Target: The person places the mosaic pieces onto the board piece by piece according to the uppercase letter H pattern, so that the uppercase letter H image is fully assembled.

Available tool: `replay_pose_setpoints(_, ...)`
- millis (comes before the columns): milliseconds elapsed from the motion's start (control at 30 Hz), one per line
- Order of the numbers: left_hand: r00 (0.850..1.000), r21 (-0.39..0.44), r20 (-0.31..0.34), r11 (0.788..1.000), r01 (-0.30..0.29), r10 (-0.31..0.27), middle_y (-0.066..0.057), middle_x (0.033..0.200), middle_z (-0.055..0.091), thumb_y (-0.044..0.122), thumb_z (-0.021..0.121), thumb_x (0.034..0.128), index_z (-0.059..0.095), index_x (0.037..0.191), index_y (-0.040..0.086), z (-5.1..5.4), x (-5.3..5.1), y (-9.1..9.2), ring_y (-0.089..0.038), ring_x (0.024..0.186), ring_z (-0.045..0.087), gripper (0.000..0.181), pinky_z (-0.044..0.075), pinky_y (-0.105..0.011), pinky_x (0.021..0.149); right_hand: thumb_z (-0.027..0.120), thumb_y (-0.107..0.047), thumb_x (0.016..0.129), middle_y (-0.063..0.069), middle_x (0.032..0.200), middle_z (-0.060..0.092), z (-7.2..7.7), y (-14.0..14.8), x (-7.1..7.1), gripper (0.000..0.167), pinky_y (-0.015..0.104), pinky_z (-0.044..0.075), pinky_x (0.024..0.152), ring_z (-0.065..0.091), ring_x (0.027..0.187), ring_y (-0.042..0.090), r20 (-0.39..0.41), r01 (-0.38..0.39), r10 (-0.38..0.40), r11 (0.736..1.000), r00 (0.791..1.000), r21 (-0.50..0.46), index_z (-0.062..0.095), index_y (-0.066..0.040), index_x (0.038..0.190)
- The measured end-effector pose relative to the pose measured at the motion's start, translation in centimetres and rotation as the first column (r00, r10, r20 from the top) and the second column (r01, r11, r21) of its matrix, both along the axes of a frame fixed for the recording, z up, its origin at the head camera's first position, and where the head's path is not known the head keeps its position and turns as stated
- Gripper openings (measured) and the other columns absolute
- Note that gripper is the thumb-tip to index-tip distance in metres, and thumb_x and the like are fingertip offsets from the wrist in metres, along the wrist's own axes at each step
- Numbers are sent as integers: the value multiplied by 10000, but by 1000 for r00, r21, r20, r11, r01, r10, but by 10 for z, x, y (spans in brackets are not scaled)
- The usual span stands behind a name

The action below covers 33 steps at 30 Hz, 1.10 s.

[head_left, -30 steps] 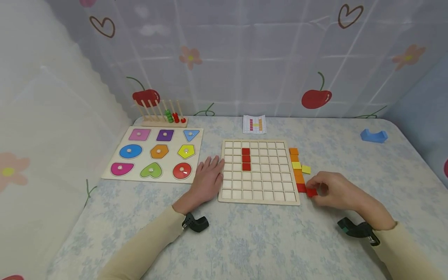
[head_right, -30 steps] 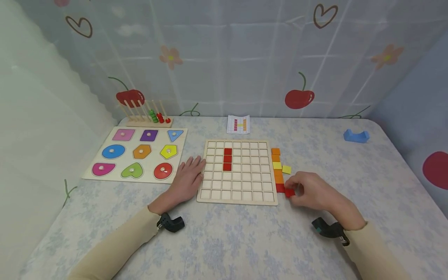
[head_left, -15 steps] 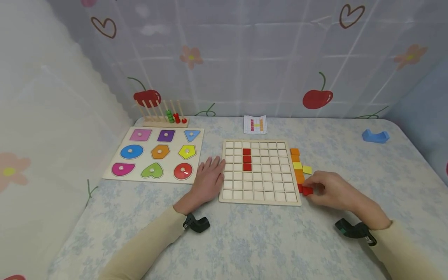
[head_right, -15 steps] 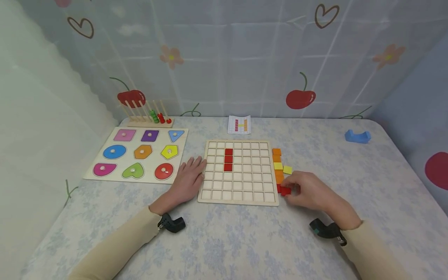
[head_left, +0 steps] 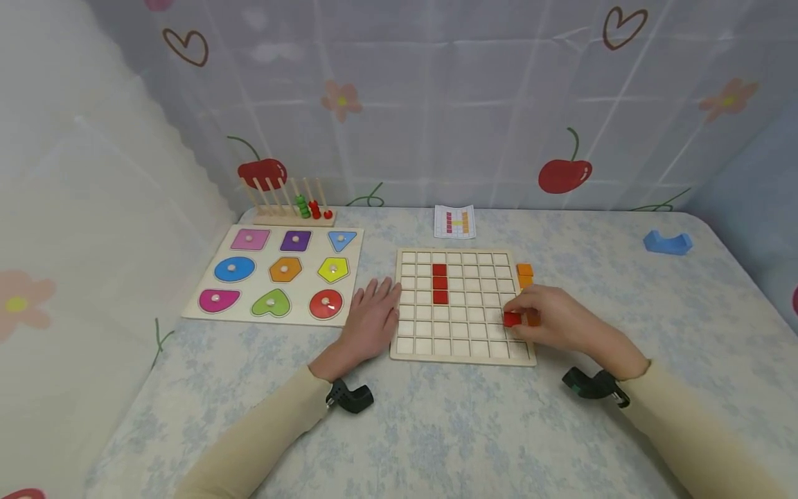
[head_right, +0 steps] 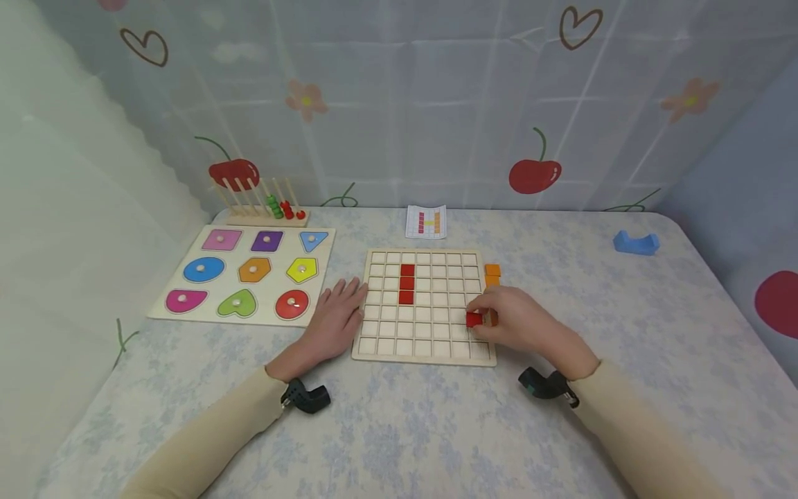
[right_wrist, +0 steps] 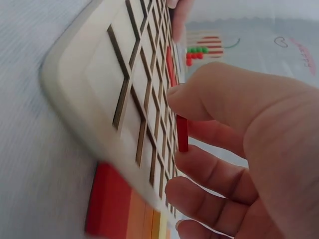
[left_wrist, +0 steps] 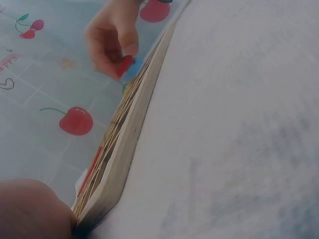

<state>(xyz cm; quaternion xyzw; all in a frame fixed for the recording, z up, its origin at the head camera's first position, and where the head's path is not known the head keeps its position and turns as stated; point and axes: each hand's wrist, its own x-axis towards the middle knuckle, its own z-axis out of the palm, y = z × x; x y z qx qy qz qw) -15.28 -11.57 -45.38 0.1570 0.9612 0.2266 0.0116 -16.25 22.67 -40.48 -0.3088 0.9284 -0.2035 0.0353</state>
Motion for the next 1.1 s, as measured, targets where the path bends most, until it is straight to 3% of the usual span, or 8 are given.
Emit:
replay_pose_setpoints(233, 1000, 2, 4, 1000, -4, 4, -182, 1639, 363, 226, 448, 1063, 431, 1552, 58, 0, 0, 0, -410, 1565, 230, 516, 177, -618, 1246, 757, -111, 825, -32, 861, 629, -2, -29, -10, 234, 225, 392, 620, 464, 716, 86, -1, -58, 58, 997, 998, -44, 784, -92, 1057)
replay_pose_setpoints(500, 1000, -2, 1, 1000, 0, 0, -183, 1638, 365, 215, 446, 1060, 431, 1550, 52, -1, -1, -1, -414, 1561, 237, 516, 181, -624, 1241, 753, -151, 810, -30, 845, 627, -7, -60, -16, 246, 235, 393, 646, 450, 714, 81, 1, -57, 57, 998, 998, -23, 791, -131, 1053)
replay_pose_setpoints(1100, 1000, 13, -5, 1000, 9, -9, -190, 1636, 365, 221, 443, 1063, 434, 1549, 56, 1, 1, 0, -422, 1562, 230, 514, 178, -626, 1242, 752, -174, 842, -34, 834, 629, -5, -94, -20, 237, 239, 406, 622, 464, 677, 80, 5, -57, 57, 998, 998, 6, 791, -143, 1074)
